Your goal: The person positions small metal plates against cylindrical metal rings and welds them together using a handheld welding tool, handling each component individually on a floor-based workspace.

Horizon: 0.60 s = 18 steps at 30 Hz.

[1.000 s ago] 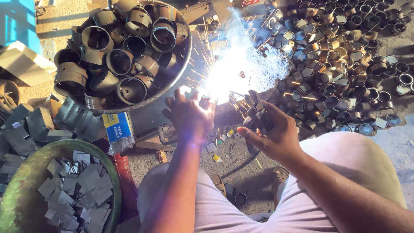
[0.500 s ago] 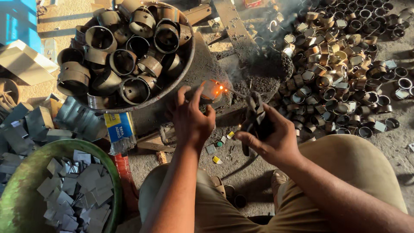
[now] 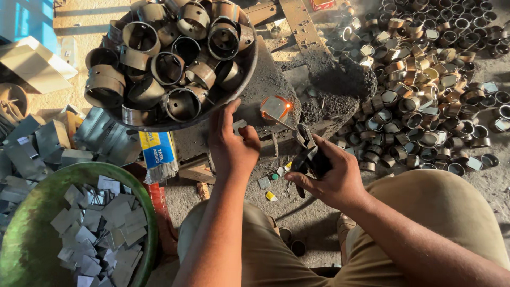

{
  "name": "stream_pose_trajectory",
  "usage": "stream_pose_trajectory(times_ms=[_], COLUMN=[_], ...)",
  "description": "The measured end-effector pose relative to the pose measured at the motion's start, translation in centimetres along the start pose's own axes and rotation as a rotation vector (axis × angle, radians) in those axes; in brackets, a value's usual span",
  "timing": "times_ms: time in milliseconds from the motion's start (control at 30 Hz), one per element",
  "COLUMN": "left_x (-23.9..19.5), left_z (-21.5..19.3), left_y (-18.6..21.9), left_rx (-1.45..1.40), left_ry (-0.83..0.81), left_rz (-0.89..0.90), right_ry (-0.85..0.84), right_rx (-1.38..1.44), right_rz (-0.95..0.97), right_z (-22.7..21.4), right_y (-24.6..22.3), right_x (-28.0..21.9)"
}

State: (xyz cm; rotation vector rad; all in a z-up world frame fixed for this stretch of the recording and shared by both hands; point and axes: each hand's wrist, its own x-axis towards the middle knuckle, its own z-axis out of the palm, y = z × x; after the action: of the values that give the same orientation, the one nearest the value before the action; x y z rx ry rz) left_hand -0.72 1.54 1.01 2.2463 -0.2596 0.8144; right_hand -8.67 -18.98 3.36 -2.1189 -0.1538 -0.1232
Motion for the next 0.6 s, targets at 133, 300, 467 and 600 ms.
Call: stream_pose_trajectory(times_ms=[133,300,467,600], left_x=[0.25,0.22,0.33,0.40], left_z=[-0.32,-0.63,-0.64,-0.78], left_y=[0.10,0.27,0.62,0.53], left_rx=[-0.007,-0.084,-0.060,-0.077], left_ry=[0.047,-0.003,0.046,-0.006], left_rz=[0.022,-0.132,-0.121,-0.187], right_ry=[0.011,0.015,0.039,0.035], right_rx=[0.015,0.044,-0.038,-0.106], right_rz=[-0.022,-0.023,-0.092,-0.097], right_z=[0.35,0.85,0.92,0.92], right_y=[0.02,-0.20,-0.21,-0.15], right_x=[0.11,0.19,0.31,0.39])
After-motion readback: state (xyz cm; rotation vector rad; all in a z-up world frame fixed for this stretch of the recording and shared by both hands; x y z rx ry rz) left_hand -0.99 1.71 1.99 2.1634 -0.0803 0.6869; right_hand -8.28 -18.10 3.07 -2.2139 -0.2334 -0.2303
